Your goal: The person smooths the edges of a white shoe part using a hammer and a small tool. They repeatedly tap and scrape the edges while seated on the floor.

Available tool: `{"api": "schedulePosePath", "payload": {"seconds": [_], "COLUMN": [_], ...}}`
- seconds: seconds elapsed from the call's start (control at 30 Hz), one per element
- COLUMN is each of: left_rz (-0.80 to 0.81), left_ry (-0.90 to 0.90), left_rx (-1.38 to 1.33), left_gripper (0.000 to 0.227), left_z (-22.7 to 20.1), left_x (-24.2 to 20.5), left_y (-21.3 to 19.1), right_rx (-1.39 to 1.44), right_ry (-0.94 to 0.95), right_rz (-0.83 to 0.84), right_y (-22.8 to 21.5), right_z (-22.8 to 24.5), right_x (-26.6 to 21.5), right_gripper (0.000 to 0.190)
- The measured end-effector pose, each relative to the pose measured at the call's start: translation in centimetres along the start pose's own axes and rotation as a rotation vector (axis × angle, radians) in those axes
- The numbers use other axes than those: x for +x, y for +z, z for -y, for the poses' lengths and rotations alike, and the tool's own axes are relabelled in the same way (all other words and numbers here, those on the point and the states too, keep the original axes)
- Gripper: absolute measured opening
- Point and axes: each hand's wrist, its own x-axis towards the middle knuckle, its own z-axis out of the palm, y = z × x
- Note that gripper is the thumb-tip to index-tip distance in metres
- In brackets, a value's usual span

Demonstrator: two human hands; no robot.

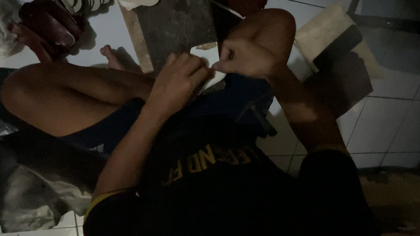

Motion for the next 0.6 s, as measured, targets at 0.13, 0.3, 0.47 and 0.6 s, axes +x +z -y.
{"api": "schedulePosePath", "payload": {"seconds": [0.13, 0.3, 0.47, 0.6], "left_rz": [0.013, -0.042, -0.095, -0.115], "left_ry": [0.002, -0.066, -0.128, -0.175], "left_rx": [0.057, 0.127, 0.16, 0.101], "left_gripper": [0.019, 0.03, 0.031, 0.027], "left_z": [0.0, -1.1, -2.0, -2.2], "left_x": [0.1, 0.6, 1.5, 1.6], "left_y": [0.2, 1.3, 2.4, 2.4], "right_rx": [0.133, 0.645, 0.752, 0.588], "right_ry": [-0.067, 0.012, -0.083, -0.087], "right_rz": [0.02, -0.124, -0.348, -0.498], "right_y": [0.1, 1.9, 5.2, 6.2], "right_z": [-1.0, -2.2, -1.9, -1.3], "right_x": [-0.2, -1.1, -1.4, -1.2], "right_gripper": [0.026, 0.028, 0.03, 0.031]}}
